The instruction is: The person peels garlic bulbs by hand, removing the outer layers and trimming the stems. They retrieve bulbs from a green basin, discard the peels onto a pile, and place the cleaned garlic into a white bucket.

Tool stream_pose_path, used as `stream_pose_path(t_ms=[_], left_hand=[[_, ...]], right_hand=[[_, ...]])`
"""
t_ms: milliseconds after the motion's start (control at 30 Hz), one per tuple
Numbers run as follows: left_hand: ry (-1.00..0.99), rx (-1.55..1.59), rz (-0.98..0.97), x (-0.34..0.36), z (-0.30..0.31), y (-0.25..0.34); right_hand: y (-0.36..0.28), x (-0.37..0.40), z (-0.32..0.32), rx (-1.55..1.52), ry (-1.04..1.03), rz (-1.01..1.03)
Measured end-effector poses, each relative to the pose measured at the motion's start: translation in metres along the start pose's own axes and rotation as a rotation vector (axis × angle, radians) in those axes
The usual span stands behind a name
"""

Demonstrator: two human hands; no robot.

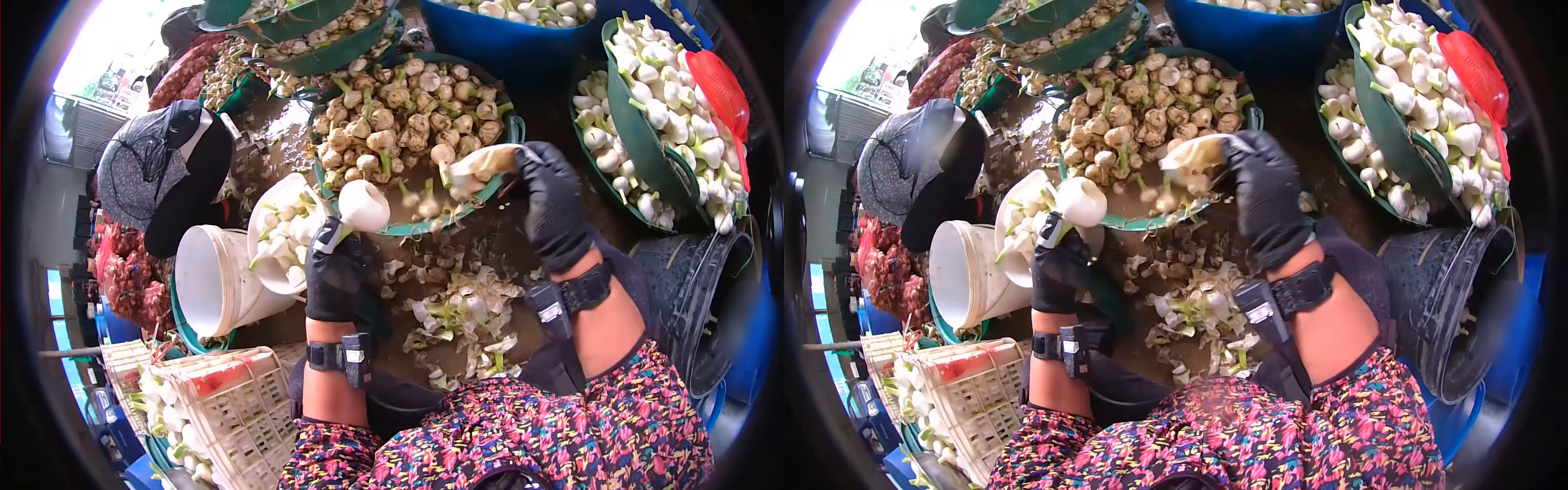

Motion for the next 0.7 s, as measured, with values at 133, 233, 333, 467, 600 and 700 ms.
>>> stream_pose_path(t_ms=[133, 233, 333, 467, 600, 700], left_hand=[[0.105, 0.201, 0.027, -0.011, 0.016, -0.017], [-0.214, -0.329, -0.154, -0.009, -0.005, -0.019], [-0.155, -0.652, -0.256, 0.01, -0.031, 0.002], [0.015, -0.897, -0.388, -0.011, 0.019, 0.079], [0.257, -1.261, -0.305, -0.043, 0.126, 0.126], [0.174, -1.62, -0.236, -0.052, 0.154, 0.112]], right_hand=[[0.027, 0.021, -0.033, 0.668, -0.536, -0.1], [0.062, 0.065, -0.052, 0.701, -0.833, 0.046], [0.066, 0.058, -0.06, 0.797, -0.821, -0.319], [0.063, 0.053, -0.06, 0.837, -0.749, -0.134], [0.061, 0.05, -0.061, 0.842, -0.699, -0.11], [0.056, 0.044, -0.06, 0.803, -0.655, -0.068]])
Point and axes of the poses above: each hand's wrist, its own x-axis away from the middle knuckle, its own z-axis out of the back of the hand, y = z × x, the point moved 8 cm from there along -x, towards the middle knuckle, and after that the axes turned 7 degrees about -x, right-handed, at the moved point
